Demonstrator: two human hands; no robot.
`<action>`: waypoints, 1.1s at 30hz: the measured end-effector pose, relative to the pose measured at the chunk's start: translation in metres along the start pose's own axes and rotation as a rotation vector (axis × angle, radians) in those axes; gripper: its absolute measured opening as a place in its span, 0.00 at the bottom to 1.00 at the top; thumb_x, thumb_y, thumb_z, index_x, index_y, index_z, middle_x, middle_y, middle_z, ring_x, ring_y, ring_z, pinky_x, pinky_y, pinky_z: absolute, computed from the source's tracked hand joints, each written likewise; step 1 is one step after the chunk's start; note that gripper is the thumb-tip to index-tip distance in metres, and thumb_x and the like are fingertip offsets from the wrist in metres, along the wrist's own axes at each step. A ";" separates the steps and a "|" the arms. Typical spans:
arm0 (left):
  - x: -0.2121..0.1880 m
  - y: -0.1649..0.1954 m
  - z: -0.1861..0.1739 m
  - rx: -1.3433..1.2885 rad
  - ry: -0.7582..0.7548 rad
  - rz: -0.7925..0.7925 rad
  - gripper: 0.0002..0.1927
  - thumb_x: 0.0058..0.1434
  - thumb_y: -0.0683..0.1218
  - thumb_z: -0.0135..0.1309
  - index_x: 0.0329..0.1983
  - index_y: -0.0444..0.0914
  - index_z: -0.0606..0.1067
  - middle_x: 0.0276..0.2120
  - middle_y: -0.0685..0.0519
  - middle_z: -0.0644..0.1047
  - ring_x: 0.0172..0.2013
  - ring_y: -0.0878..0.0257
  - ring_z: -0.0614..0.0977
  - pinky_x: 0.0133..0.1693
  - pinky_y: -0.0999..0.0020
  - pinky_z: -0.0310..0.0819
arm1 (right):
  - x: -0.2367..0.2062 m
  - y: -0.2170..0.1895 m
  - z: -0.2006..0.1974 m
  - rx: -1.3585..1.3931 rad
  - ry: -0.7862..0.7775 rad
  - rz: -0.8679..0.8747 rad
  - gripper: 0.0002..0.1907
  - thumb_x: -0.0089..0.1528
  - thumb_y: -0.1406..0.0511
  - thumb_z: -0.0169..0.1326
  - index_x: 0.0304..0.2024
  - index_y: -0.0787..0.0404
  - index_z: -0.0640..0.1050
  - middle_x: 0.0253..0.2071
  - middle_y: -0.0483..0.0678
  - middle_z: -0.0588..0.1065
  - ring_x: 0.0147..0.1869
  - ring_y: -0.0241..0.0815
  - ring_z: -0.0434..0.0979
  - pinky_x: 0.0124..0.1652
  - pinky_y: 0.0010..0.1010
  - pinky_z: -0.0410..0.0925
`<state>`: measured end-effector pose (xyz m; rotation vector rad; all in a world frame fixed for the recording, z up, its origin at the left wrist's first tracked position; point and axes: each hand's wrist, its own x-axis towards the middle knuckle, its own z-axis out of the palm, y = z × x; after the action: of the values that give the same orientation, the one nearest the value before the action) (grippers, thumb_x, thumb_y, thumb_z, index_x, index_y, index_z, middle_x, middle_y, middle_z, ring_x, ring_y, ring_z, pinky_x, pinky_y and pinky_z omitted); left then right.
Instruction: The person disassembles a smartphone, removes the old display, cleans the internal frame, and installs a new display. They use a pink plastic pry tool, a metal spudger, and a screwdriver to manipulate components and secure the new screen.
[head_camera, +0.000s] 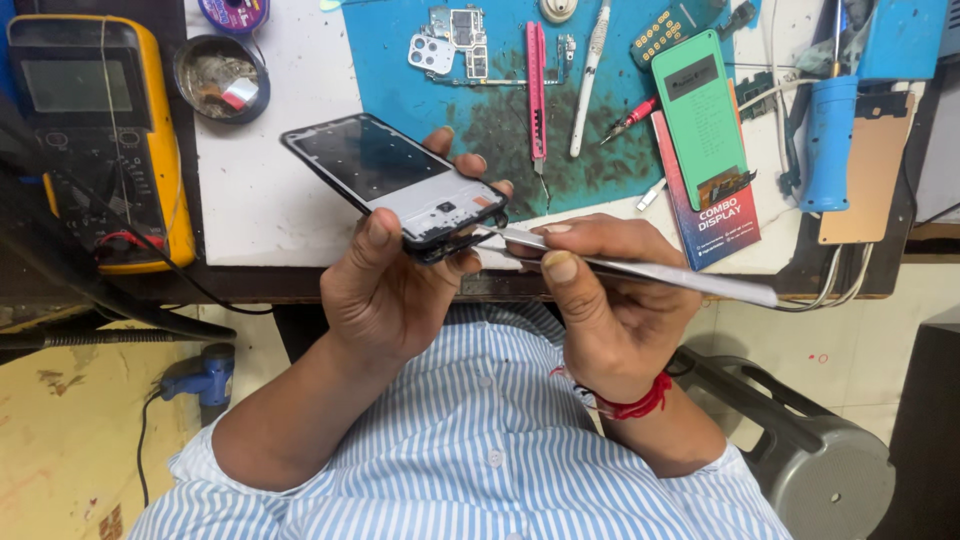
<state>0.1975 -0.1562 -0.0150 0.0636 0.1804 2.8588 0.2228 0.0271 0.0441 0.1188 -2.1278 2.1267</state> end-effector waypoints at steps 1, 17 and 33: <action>0.000 0.000 0.001 -0.017 -0.004 -0.008 0.37 0.75 0.48 0.56 0.76 0.27 0.52 0.63 0.36 0.68 0.68 0.41 0.70 0.51 0.65 0.84 | 0.000 0.001 0.000 0.052 0.005 0.026 0.07 0.72 0.70 0.58 0.49 0.70 0.77 0.43 0.55 0.80 0.45 0.37 0.82 0.45 0.25 0.76; 0.002 0.001 0.014 -0.106 -0.036 -0.059 0.37 0.75 0.48 0.58 0.75 0.26 0.53 0.59 0.37 0.67 0.67 0.41 0.70 0.53 0.65 0.83 | -0.003 0.019 0.001 0.382 0.084 -0.123 0.10 0.76 0.64 0.52 0.52 0.66 0.70 0.41 0.59 0.77 0.42 0.45 0.77 0.44 0.32 0.72; 0.001 0.000 0.010 -0.017 -0.026 -0.002 0.39 0.72 0.49 0.61 0.76 0.28 0.53 0.60 0.38 0.67 0.68 0.39 0.69 0.53 0.61 0.83 | -0.004 -0.005 0.009 -0.249 -0.011 -0.372 0.12 0.74 0.67 0.54 0.56 0.61 0.67 0.44 0.59 0.78 0.47 0.45 0.82 0.47 0.29 0.76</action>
<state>0.1974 -0.1547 -0.0052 0.0969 0.1513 2.8553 0.2272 0.0178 0.0486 0.4600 -2.1525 1.6477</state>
